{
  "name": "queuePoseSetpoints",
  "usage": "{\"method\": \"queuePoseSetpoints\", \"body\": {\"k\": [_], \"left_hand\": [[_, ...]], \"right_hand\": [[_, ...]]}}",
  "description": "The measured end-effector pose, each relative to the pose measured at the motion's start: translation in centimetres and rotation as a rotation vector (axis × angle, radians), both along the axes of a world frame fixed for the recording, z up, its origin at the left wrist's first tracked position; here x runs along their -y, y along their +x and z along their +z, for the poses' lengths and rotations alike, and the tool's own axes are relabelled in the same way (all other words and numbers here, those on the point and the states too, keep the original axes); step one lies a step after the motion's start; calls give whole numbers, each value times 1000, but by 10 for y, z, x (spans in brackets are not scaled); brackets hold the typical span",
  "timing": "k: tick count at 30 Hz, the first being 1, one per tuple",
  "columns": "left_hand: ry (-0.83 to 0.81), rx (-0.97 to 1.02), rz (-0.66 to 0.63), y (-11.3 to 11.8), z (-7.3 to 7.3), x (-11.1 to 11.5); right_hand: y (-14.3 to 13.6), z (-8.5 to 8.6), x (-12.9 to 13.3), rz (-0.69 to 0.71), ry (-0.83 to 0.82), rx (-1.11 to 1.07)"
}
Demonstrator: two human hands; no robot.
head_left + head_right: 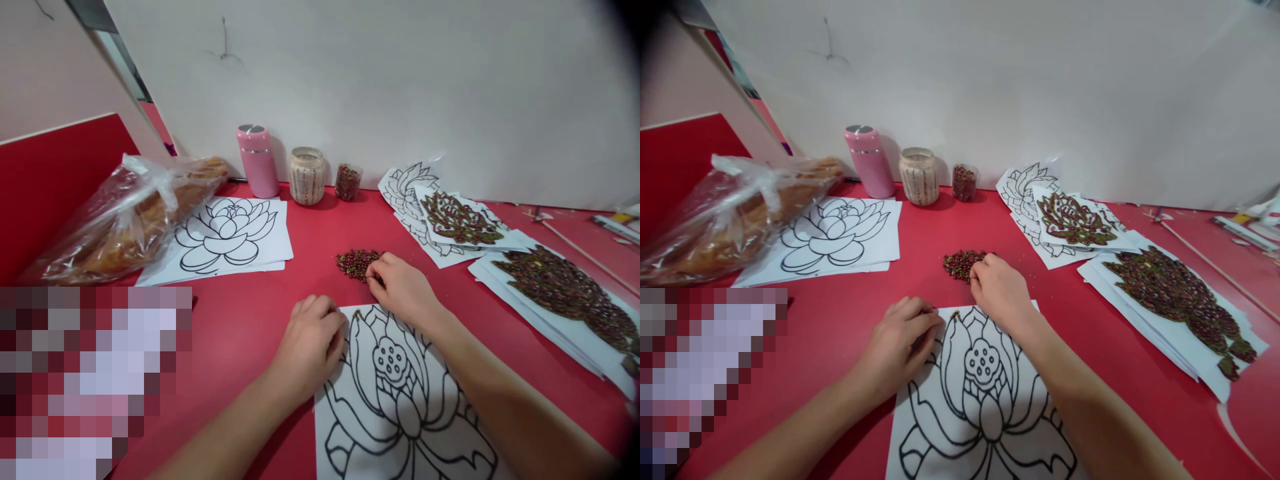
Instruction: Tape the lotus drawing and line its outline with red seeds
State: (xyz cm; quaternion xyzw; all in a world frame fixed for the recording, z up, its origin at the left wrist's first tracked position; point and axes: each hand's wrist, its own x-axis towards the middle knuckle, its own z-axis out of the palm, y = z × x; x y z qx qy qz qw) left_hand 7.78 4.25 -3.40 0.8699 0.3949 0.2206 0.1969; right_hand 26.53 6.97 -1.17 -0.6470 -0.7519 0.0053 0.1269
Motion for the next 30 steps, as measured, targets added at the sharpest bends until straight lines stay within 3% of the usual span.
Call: {"method": "queuePoseSetpoints", "body": {"k": [8, 13, 20, 23, 30], "left_hand": [[0, 5, -3, 0, 1, 0], [-6, -3, -11, 0, 2, 0], [-7, -2, -16, 0, 1, -1], [-9, -9, -15, -1, 1, -1], [-4, -27, -11, 0, 1, -2]], "right_hand": [[5, -7, -1, -35, 34, -126], [22, 2, -5, -41, 83, -307], [-1, 11, 30, 163, -86, -526], [-14, 9, 46, 224, -127, -491], [-24, -1, 50, 159, -110, -281]]}}
